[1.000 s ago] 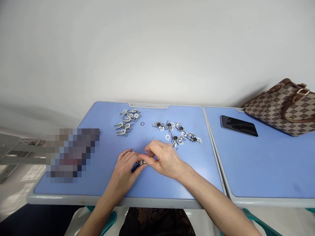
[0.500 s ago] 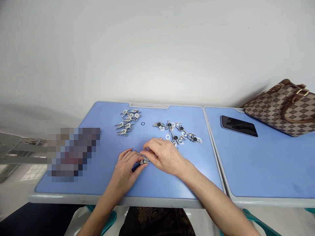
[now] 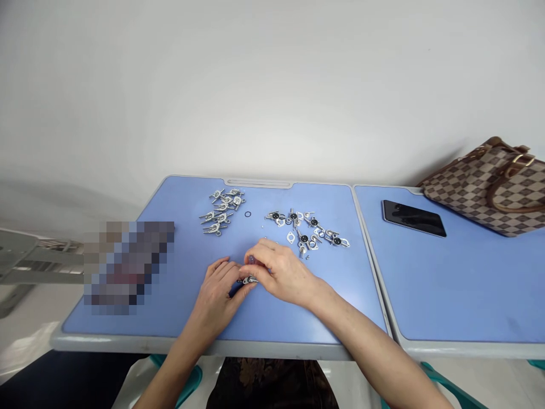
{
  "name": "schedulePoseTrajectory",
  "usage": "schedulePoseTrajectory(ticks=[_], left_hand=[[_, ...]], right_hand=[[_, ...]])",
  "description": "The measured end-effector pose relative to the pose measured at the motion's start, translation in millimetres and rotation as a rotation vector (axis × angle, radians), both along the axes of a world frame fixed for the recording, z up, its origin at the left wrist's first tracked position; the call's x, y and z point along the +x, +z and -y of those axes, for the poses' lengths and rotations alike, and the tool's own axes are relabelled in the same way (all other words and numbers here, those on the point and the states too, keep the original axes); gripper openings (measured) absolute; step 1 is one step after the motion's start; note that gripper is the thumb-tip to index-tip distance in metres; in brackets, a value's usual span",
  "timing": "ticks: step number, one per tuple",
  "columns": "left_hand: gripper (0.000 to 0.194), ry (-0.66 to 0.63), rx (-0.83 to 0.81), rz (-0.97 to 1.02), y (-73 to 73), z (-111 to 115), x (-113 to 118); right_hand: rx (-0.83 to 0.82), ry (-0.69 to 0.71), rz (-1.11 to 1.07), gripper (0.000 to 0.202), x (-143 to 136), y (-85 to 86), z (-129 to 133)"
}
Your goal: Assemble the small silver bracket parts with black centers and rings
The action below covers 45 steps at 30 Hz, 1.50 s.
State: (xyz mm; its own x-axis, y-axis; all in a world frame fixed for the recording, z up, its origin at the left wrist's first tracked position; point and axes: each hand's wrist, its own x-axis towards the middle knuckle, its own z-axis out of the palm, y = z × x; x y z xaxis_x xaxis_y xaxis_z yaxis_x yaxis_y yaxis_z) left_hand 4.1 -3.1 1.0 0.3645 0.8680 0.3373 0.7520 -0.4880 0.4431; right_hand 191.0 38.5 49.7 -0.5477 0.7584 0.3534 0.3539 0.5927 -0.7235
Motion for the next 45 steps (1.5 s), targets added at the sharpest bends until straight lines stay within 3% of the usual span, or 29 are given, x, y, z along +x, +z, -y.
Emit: schedulePoseTrajectory(ticks=[7, 14, 17, 24, 28, 36, 41, 45], left_hand=[[0.014, 0.001, 0.055, -0.006, -3.5, 0, 0], [0.003, -0.008, 0.0, 0.008, 0.0, 1, 0], [0.005, -0.007, -0.027, 0.0, 1.0, 1, 0], [0.007, -0.001, -0.025, 0.003, 0.2, 0, 0], [0.008, -0.004, -0.021, 0.0, 0.5, 0, 0], [0.006, -0.011, 0.035, -0.053, 0.4, -2, -2], [0.007, -0.086, 0.078, -0.12, 4.1, -7, -8], [0.013, -0.163, 0.047, -0.129, 7.1, -10, -10]], right_hand=[[0.19, -0.125, -0.057, 0.037, -16, -17.8, 2], [0.133, -0.192, -0.077, 0.028, -17, -14.6, 2], [0.084, -0.144, -0.031, 0.019, -11, -11.5, 2], [-0.011, 0.06, 0.092, 0.031, 8, 8.6, 3], [0.044, -0.036, 0.058, 0.016, 8, 1.9, 1], [0.076, -0.249, 0.009, 0.041, -8, -16.0, 2], [0.048, -0.286, -0.005, 0.04, -9, -14.9, 2], [-0.005, -0.307, -0.079, 0.031, -2, -3.4, 2]])
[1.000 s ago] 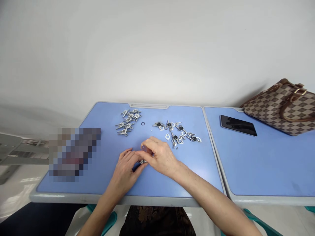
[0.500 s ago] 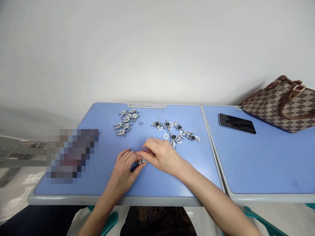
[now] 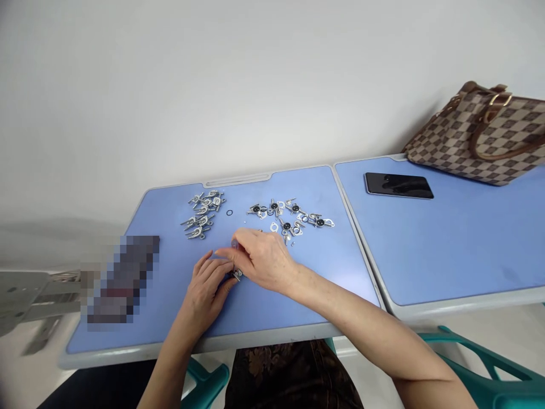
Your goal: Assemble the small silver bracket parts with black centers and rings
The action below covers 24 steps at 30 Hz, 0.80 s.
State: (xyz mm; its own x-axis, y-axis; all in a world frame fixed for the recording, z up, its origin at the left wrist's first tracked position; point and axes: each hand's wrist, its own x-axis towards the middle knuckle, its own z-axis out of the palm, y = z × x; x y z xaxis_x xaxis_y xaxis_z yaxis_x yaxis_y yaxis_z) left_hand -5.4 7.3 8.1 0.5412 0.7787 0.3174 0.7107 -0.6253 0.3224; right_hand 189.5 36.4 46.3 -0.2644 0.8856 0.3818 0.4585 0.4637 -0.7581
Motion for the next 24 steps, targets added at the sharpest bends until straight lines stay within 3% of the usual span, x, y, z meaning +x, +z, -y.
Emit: schedulePoseTrajectory(ticks=[4, 8, 12, 19, 24], left_hand=[[0.015, 0.008, -0.077, 0.017, 1.1, -1, -1], [0.014, 0.01, -0.118, 0.029, 2.2, -1, -2], [0.012, 0.036, -0.113, 0.033, 3.0, -2, 0], [0.008, 0.061, -0.093, 0.049, 0.7, -1, 1], [0.007, 0.108, -0.06, 0.071, 0.0, 4, 2]], right_hand=[[-0.166, 0.039, -0.019, 0.021, 18, 11.2, -4], [-0.288, 0.206, 0.32, 0.014, 28, 10.1, -7], [-0.285, 0.336, 0.475, 0.015, 22, 4.5, -2], [-0.193, 0.326, 0.617, 0.012, 8, -9.9, 4], [-0.233, 0.251, 0.595, 0.013, 0, -18.7, 6]])
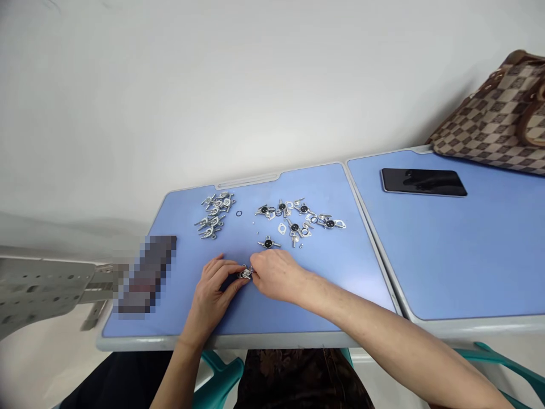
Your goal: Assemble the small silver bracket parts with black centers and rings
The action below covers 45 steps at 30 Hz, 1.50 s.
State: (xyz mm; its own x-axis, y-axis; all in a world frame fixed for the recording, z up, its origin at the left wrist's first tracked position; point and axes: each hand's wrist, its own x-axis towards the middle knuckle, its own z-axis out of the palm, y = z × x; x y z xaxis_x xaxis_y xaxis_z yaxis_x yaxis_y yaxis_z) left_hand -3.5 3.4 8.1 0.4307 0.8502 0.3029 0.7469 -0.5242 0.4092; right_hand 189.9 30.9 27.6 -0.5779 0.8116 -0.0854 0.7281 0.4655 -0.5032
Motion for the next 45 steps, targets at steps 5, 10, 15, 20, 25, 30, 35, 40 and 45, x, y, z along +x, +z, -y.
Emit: schedulePoseTrajectory(ticks=[5, 10, 15, 20, 25, 30, 35, 40, 45], left_hand=[[0.006, 0.075, 0.014, -0.025, 1.7, 6, 4], [0.005, 0.106, 0.007, -0.012, 0.9, 8, 6], [0.004, 0.136, -0.008, -0.014, 0.4, 9, 7], [0.005, 0.126, -0.025, 0.005, 0.6, 10, 6], [0.007, 0.13, -0.019, 0.01, -1.2, 10, 5], [0.008, 0.138, -0.031, 0.03, -3.4, 10, 5], [0.009, 0.144, -0.036, 0.037, -3.6, 11, 6], [0.022, 0.151, -0.047, 0.034, -3.3, 13, 5], [0.02, 0.122, -0.004, -0.007, 0.5, 12, 5]], right_hand=[[-0.049, -0.074, -0.009, 0.009, -4, -1.6, 4], [-0.085, -0.098, -0.01, 0.009, -5, -2.8, 6], [-0.102, -0.115, -0.018, 0.008, -6, -3.9, 6], [-0.127, -0.064, -0.114, 0.008, 2, 0.0, 2], [-0.035, 0.019, -0.239, 0.009, 8, 0.8, -1], [0.066, 0.072, -0.199, 0.015, 6, -5.8, 1], [0.117, 0.09, -0.159, 0.014, 5, -9.1, 3], [0.145, 0.103, -0.14, 0.012, 4, -11.7, 4], [0.116, 0.092, -0.183, 0.009, 6, -11.2, 2]])
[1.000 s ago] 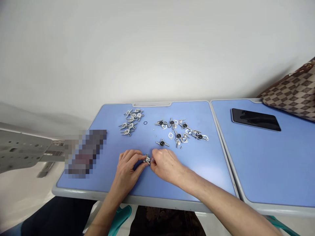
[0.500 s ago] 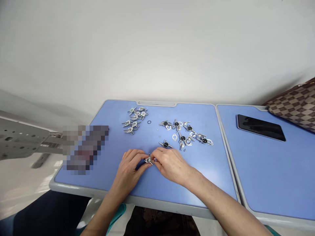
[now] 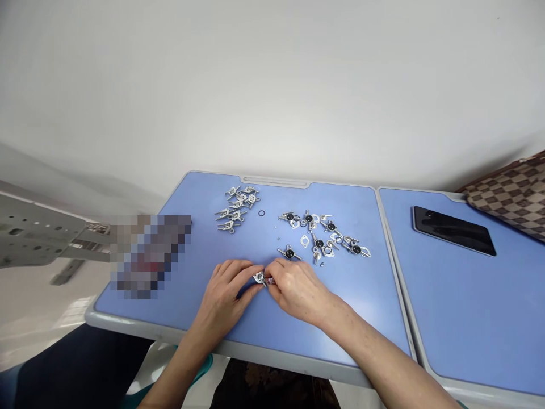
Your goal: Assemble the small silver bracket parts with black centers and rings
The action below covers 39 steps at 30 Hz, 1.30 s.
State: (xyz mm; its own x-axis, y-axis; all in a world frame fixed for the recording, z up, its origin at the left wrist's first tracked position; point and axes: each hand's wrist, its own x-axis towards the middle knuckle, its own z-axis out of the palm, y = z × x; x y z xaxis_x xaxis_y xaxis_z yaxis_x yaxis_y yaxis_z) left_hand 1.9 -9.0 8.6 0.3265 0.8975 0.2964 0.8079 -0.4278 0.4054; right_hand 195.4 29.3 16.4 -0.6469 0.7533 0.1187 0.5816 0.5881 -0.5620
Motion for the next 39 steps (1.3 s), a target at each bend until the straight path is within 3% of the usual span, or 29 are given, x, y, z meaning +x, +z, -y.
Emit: schedulePoseTrajectory(ticks=[3, 11, 17, 26, 39], left_hand=[[0.013, 0.005, 0.006, 0.002, 0.9, -1, 1], [0.021, 0.019, 0.031, 0.021, 1.5, 1, 2], [0.016, -0.014, 0.044, 0.039, 2.2, 0, 3], [0.014, -0.054, 0.073, 0.116, -6.8, -3, 1], [0.013, -0.084, 0.063, 0.131, -5.6, -4, 1]], right_hand=[[-0.094, -0.057, -0.066, 0.009, 3, 6.2, -4], [-0.311, -0.152, -0.133, 0.009, 7, 21.6, -14], [-0.343, -0.139, -0.046, 0.012, 8, 22.4, -12], [-0.367, -0.121, -0.035, 0.014, 7, 24.6, -6], [-0.333, -0.145, -0.052, 0.012, 4, 21.1, -10]])
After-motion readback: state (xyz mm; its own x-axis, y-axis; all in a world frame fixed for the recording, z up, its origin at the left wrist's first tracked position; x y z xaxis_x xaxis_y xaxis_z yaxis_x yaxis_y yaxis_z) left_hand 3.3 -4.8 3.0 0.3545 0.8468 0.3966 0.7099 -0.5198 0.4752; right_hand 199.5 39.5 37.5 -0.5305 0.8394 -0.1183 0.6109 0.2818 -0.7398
